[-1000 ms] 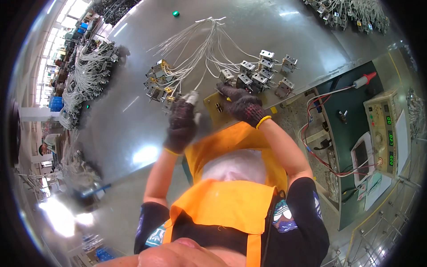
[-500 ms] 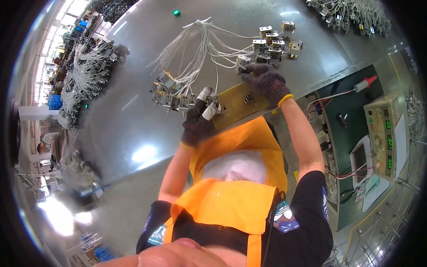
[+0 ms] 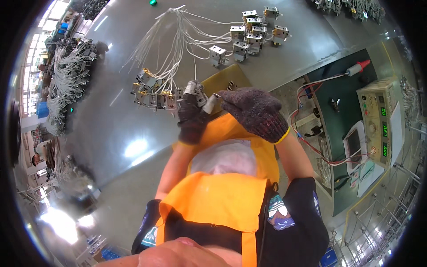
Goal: Assembling a complex wiring harness by connecting various wire segments to components on a circular metal jig.
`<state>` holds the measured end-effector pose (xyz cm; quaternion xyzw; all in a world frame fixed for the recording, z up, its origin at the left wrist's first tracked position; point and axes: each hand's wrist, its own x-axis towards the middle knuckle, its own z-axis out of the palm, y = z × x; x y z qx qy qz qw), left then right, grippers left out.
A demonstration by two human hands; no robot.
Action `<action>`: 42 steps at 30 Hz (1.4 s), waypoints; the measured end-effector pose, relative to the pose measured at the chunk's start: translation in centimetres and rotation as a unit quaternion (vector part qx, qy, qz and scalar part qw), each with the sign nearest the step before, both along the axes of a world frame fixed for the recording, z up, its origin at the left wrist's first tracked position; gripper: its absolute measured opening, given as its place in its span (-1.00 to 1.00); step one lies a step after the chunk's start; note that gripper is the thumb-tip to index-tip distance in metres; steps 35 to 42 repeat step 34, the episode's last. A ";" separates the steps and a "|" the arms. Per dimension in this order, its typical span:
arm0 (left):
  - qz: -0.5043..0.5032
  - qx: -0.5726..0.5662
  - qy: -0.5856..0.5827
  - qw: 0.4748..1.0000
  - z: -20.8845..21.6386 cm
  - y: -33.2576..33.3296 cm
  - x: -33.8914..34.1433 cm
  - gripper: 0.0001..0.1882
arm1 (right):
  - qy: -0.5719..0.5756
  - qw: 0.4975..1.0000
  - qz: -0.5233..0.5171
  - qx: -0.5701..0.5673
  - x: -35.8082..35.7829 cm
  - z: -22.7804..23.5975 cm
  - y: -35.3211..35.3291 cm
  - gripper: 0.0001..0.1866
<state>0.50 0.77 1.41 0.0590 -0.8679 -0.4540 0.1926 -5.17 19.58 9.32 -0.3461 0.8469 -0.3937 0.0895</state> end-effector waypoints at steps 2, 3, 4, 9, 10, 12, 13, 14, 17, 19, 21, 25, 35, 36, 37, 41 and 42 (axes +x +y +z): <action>-0.010 -0.119 0.062 0.991 -0.1 0.1 -0.3 -0.33 | 0.026 0.999 0.005 -0.027 0.2 -0.3 -0.4 -0.72; -0.031 -0.082 0.038 0.995 -0.5 0.0 -0.3 -0.31 | 0.013 1.000 0.010 -0.023 0.2 -0.1 -0.9 -0.74; -0.051 -0.044 0.014 0.998 -0.8 -0.1 -0.5 -0.29 | 0.002 1.000 0.017 -0.017 0.3 0.0 -1.2 -0.76; -0.096 -0.027 -0.058 0.993 1.0 -0.4 -1.6 -0.39 | 0.028 0.991 0.059 0.116 -0.2 -1.2 -2.1 -0.76; -0.104 -0.008 -0.071 0.992 1.6 -0.4 -1.6 -0.50 | 0.011 0.984 0.075 0.162 -0.5 -1.2 -2.4 -0.78; -0.103 -0.019 -0.038 0.994 1.3 -0.5 -1.3 -0.53 | 0.065 0.980 0.078 0.168 0.3 -0.7 -2.3 -0.79; -0.105 -0.029 -0.006 0.994 0.8 -0.7 -1.4 -0.56 | 0.117 0.974 0.079 0.174 0.5 -0.5 -2.5 -0.80; -0.098 -0.033 0.000 0.995 -0.2 -0.8 -1.5 -0.56 | 0.125 0.974 0.084 0.171 0.9 -0.5 -3.0 -0.80; -0.113 -0.036 -0.029 0.992 -0.4 -0.4 -1.9 -0.57 | 0.218 0.973 0.000 0.073 1.4 -2.5 -3.5 -0.88; -0.105 -0.010 -0.024 0.994 -4.1 -0.6 -1.3 -0.71 | 0.137 0.986 -0.007 0.099 1.3 -4.2 -3.6 -0.89; -0.095 0.010 -0.017 0.995 -4.9 -1.4 -1.7 -0.83 | 0.187 0.976 0.000 0.109 1.9 -1.7 -4.7 -0.90; -0.100 -0.095 0.088 0.987 -1.3 -0.8 -2.1 -0.62 | 0.252 0.960 -0.008 0.119 1.3 -2.3 -4.4 -0.90; -0.076 -0.159 0.091 0.980 1.2 -0.9 -1.1 -0.31 | 0.076 0.970 0.065 0.222 0.0 2.2 -4.3 -0.80; -0.076 -0.159 0.091 0.980 1.2 -0.9 -1.1 -0.31 | 0.076 0.970 0.065 0.222 0.0 2.2 -4.3 -0.80; -0.076 -0.159 0.091 0.980 1.2 -0.9 -1.1 -0.31 | 0.076 0.970 0.065 0.222 0.0 2.2 -4.3 -0.80; -0.076 -0.159 0.091 0.980 1.2 -0.9 -1.1 -0.31 | 0.076 0.970 0.065 0.222 0.0 2.2 -4.3 -0.80; -0.076 -0.159 0.091 0.980 1.2 -0.9 -1.1 -0.31 | 0.076 0.970 0.065 0.222 0.0 2.2 -4.3 -0.80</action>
